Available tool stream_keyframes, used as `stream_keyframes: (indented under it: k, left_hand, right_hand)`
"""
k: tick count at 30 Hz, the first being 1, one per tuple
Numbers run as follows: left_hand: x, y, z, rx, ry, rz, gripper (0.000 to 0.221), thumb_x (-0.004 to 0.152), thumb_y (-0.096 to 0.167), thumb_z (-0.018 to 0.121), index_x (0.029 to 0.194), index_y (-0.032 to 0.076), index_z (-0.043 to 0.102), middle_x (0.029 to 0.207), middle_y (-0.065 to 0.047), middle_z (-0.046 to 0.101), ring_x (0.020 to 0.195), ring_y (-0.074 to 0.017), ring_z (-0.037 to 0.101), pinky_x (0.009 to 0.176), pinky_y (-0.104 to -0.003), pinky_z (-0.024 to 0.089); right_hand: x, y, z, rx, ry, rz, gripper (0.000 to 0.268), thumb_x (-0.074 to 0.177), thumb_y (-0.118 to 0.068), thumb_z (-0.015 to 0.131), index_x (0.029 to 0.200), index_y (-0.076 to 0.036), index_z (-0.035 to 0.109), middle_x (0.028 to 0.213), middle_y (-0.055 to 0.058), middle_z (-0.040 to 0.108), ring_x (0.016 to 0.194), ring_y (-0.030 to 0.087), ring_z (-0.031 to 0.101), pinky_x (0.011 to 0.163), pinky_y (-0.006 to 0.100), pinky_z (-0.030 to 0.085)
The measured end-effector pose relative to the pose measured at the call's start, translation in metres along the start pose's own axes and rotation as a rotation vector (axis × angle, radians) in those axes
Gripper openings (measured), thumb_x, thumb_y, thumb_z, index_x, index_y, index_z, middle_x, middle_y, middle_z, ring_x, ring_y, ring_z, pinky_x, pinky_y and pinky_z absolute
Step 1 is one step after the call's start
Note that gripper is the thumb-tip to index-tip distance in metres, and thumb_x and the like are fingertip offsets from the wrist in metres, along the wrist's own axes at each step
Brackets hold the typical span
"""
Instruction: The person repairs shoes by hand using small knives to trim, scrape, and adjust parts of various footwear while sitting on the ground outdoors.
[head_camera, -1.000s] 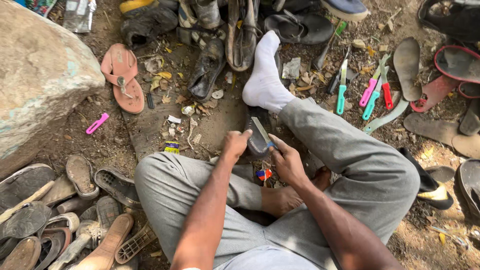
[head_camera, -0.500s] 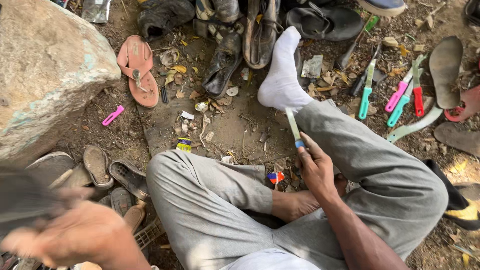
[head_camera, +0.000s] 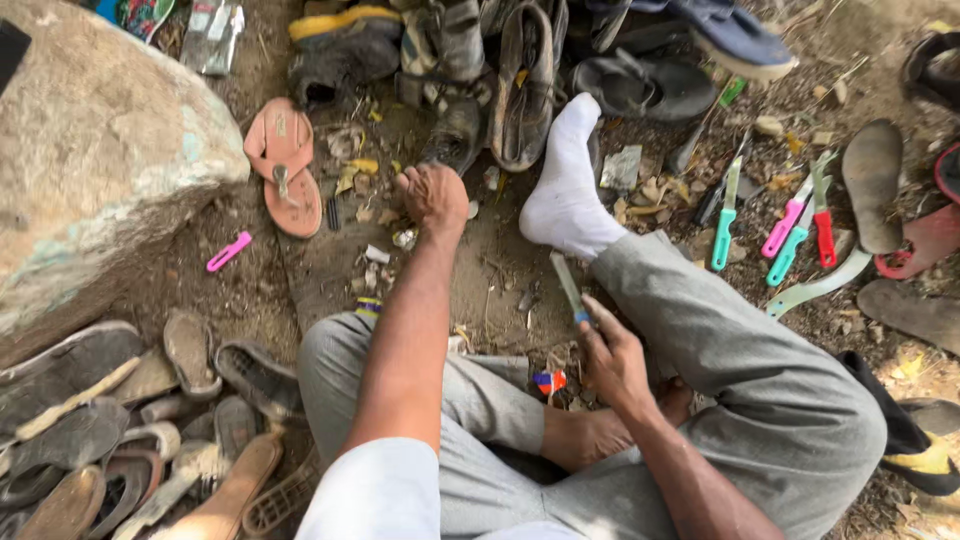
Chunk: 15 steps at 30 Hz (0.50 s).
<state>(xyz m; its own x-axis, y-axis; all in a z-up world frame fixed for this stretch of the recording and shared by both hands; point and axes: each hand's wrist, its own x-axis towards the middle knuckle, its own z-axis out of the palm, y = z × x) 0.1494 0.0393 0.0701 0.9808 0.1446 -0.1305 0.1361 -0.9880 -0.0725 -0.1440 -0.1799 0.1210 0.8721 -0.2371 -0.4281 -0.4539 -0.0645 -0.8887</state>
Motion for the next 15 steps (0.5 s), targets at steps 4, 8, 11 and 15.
stream_keyframes:
  k: [4,8,11,15]
  left_hand:
    - [-0.035,-0.023,-0.002,-0.293,0.100,0.035,0.059,0.069,0.026,0.084,0.114,-0.001,0.058,0.110,-0.018,0.067,0.106,-0.0314,0.057,0.097,-0.045,0.036]
    - [-0.091,-0.041,0.004,-0.249,-0.009,0.142,0.039,0.086,0.012,0.076,0.117,-0.001,0.057,0.095,-0.017,0.068,0.090,-0.0279,0.060,0.093,-0.045,0.039]
    - [-0.133,-0.040,0.014,-0.041,-0.092,0.352,0.037,0.084,0.012,0.071,0.115,0.000,0.057,0.083,-0.011,0.064,0.085,-0.0232,0.057,0.090,-0.042,0.040]
    - [-0.137,-0.024,0.015,-0.001,-0.257,0.426,0.017,0.107,0.010,0.044,0.114,0.003,0.058,0.073,-0.006,0.060,0.076,-0.0215,0.058,0.089,-0.042,0.041]
  right_hand:
    - [0.002,0.005,0.001,-0.047,-0.014,-0.172,0.043,0.101,-0.015,0.062,0.144,-0.012,0.062,0.089,-0.005,0.066,0.070,0.004,0.050,0.060,0.022,0.046]
    - [-0.006,0.003,0.003,-0.058,-0.048,-0.175,0.043,0.102,-0.015,0.063,0.145,-0.013,0.062,0.082,-0.004,0.063,0.066,0.003,0.048,0.057,0.022,0.044]
    - [-0.021,-0.008,0.000,0.023,-0.064,-0.006,0.045,0.100,-0.016,0.060,0.146,-0.017,0.060,0.069,-0.002,0.056,0.055,0.006,0.045,0.047,0.026,0.038]
    - [-0.035,-0.021,-0.001,0.052,-0.067,-0.089,0.046,0.101,-0.014,0.059,0.146,-0.016,0.059,0.068,-0.003,0.053,0.056,0.005,0.045,0.048,0.024,0.038]
